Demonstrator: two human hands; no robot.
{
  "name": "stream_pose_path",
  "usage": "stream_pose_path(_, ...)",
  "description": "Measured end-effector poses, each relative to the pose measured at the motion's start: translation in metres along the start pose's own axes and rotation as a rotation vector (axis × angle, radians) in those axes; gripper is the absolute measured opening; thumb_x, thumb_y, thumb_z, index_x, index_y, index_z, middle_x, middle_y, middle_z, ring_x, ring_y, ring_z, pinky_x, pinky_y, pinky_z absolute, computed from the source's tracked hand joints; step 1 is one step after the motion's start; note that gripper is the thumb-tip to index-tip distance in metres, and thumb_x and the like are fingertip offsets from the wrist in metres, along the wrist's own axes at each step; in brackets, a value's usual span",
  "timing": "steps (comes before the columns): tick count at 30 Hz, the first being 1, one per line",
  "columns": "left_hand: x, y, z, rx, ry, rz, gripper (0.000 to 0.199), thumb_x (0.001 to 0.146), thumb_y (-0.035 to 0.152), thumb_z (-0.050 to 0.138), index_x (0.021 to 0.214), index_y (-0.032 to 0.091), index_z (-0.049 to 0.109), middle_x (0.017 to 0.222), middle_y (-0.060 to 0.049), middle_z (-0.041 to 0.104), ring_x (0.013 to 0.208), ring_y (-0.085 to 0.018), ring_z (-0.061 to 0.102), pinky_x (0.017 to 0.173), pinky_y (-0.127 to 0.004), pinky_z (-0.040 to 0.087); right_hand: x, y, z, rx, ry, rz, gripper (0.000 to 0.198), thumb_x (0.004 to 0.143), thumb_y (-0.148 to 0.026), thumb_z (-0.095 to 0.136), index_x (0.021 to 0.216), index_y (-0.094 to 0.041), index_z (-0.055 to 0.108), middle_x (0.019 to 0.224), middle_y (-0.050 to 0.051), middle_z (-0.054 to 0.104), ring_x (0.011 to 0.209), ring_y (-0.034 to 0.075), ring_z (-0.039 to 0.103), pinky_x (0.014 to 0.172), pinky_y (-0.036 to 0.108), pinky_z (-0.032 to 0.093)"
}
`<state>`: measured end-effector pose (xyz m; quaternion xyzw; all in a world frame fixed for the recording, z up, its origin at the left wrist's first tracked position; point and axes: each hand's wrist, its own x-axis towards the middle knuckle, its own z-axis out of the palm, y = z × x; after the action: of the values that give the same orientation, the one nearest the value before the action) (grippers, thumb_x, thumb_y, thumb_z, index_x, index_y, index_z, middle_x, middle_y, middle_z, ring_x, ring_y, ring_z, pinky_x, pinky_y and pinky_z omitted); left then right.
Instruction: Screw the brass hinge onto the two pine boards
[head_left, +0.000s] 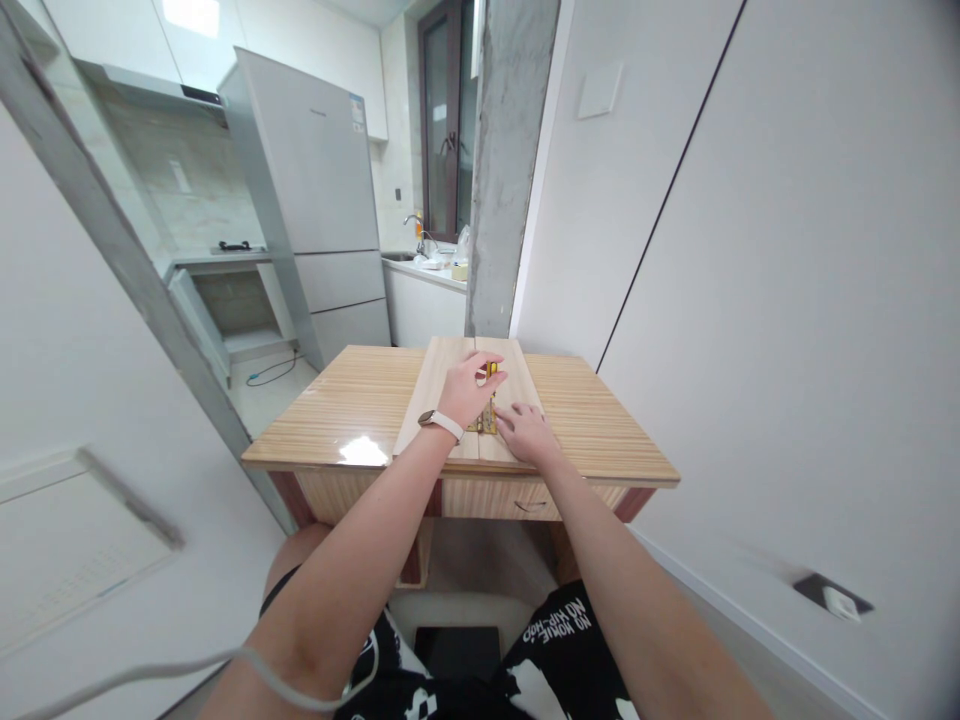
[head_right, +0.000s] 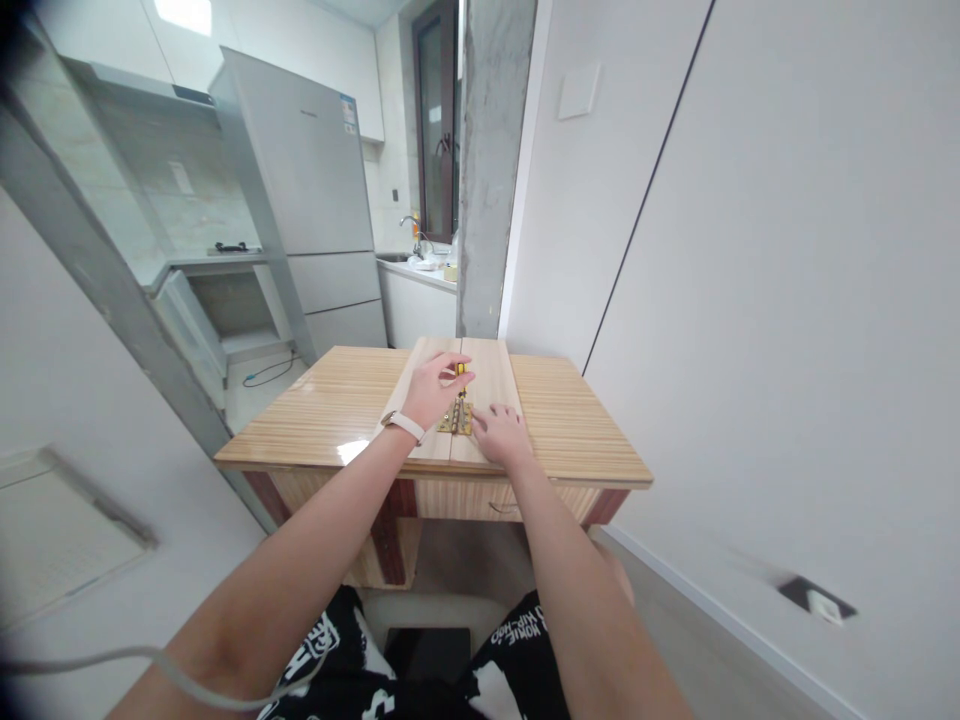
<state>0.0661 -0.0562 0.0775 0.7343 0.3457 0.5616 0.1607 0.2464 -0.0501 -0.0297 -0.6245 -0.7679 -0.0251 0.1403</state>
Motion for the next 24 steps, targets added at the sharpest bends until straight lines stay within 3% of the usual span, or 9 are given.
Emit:
stream_pose_path(3,0.0011,0.0022,-0.0006,-0.005,0.025,-0.019,0.014,0.087,0.019,0.069,0.101,0.018,0.073,0.105,-0.006,0.068,0.083,-0.012,0.067,0.077,-0.026,0.060,-0.0003,0.0003,0.0000,-0.003,0.009,-0.004,0.052,0.102,-0.060,0.028,0.146,-0.044,0.052,0.148,0.006,0.049,0.134,0.029,0.039,0.109,0.046,0.028)
stream_pose_path(10,-0.0015,0.0018,0.0024,-0.076,-0.075,0.011,0.028,0.093,0.016,0.059,0.120,0.021,0.068,0.115,-0.007,0.071,0.096,-0.015,0.069,0.088,-0.029,0.060,0.0012,0.0005,0.0025,0.003,0.009,0.006,0.051,0.102,-0.060,0.031,0.143,-0.044,0.055,0.148,0.007,0.049,0.135,0.030,0.039,0.109,0.047,0.030)
stream_pose_path(17,-0.0029,0.0051,-0.0008,-0.019,0.006,0.010,0.016,0.085,0.022,0.073,0.101,0.019,0.073,0.105,-0.006,0.069,0.081,-0.012,0.067,0.074,-0.025,0.061,0.0002,0.0002,0.0027,0.002,0.020,-0.004,0.053,0.102,-0.061,0.028,0.145,-0.043,0.053,0.148,0.007,0.049,0.135,0.030,0.039,0.110,0.047,0.028)
stream_pose_path(24,-0.0049,0.0057,-0.0016,-0.064,-0.050,-0.039,0.027,0.093,0.015,0.059,0.116,0.022,0.072,0.119,-0.007,0.072,0.097,-0.014,0.069,0.088,-0.029,0.061,0.0011,-0.0004,0.0011,0.004,-0.016,0.016,0.053,0.102,-0.061,0.029,0.146,-0.044,0.051,0.151,0.007,0.047,0.136,0.030,0.037,0.110,0.048,0.027)
